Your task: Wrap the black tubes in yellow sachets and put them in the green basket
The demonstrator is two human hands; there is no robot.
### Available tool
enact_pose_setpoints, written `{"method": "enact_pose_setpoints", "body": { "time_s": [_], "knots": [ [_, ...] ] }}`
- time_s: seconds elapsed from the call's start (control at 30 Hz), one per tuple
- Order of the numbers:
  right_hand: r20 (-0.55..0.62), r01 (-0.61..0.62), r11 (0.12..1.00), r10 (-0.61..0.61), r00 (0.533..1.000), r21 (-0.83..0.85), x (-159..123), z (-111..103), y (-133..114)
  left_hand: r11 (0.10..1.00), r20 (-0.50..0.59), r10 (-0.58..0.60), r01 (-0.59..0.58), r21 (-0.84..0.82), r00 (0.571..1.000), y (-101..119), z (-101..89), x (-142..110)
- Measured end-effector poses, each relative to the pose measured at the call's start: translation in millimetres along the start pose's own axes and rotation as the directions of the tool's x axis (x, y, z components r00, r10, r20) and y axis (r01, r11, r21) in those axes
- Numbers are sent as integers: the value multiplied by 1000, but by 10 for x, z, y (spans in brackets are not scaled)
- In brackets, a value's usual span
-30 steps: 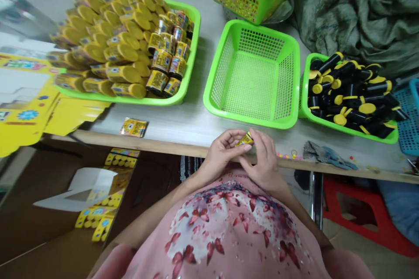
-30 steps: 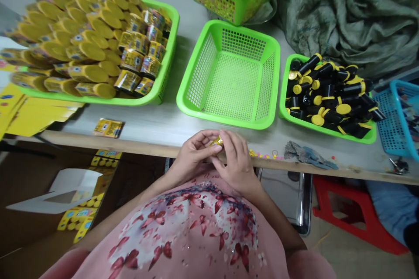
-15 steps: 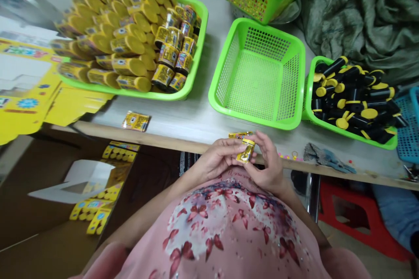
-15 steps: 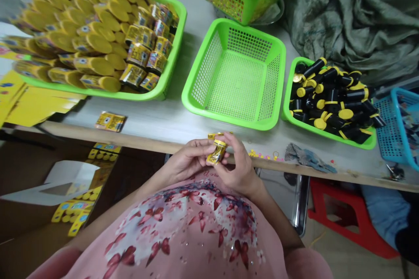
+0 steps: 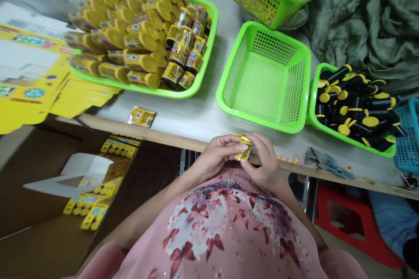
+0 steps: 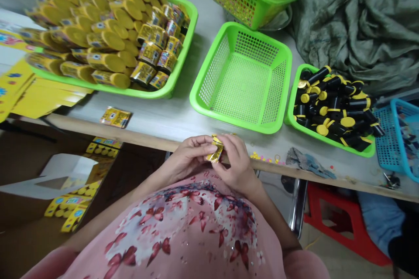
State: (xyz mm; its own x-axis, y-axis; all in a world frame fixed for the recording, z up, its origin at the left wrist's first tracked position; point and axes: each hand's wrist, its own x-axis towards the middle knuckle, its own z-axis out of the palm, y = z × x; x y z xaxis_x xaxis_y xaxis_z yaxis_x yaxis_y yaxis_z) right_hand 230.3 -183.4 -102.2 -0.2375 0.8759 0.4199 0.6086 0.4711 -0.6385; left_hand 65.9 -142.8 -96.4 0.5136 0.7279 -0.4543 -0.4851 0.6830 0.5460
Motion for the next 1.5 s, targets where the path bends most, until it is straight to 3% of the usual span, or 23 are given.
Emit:
{"method": "enact_pose_setpoints", "body": {
  "time_s": [0.07,0.17,0.23,0.43,0.6,0.7,0.87,0.93,1.0,1.1,1.17,1.27,1.37,1.43,1.5],
  "knots": [
    [-21,29,998,-30,999,-56,19,-10,1,1000,27,0,1,-19,1000,-24,-19,0],
    [-53,8,1000,-10,999,-27,9,-8,17,995,136,-76,84,-53,988,-65,-44,2],
    [-46,-12,1000,11,999,-6,-13,-2,29,993,148,-98,107,-55,984,-82,-58,3],
    [27,19,999,-18,999,-31,-50,-48,11,995,44,-96,96,-10,994,-69,-55,-1],
    [-4,75,995,-76,997,-60,-43,-34,6,987,-133,76,-55,153,988,-67,21,12],
    [-30,78,992,-81,996,-100,-30,26,34,964,-141,166,-130,233,976,-82,55,28],
    [-26,71,992,-74,997,-109,-1,46,39,970,-81,156,-138,198,984,-98,-1,-2],
    [41,53,995,-50,998,-84,36,-25,0,973,-26,150,-142,179,988,-89,-61,-44],
    [202,88,994,-73,977,-64,111,-127,-47,969,13,166,-165,183,986,-66,-136,-96],
    [448,236,972,-206,870,-11,298,-250,-108,958,56,187,-195,211,981,-6,-274,-178],
    [513,312,950,-274,814,11,452,-274,-154,951,67,199,-210,226,978,46,-383,-239],
    [494,361,933,-315,811,2,718,-226,-245,935,70,258,-267,231,964,126,-577,-335],
    [359,357,934,-339,870,16,1075,-73,-352,837,-20,439,-400,374,898,194,-789,-370],
    [241,345,938,-345,907,42,1382,110,-435,663,-94,625,-464,587,775,221,-912,-332],
    [154,351,935,-355,922,57,1714,363,-527,461,-78,763,-457,761,641,228,-1001,-257]
  ]
}}
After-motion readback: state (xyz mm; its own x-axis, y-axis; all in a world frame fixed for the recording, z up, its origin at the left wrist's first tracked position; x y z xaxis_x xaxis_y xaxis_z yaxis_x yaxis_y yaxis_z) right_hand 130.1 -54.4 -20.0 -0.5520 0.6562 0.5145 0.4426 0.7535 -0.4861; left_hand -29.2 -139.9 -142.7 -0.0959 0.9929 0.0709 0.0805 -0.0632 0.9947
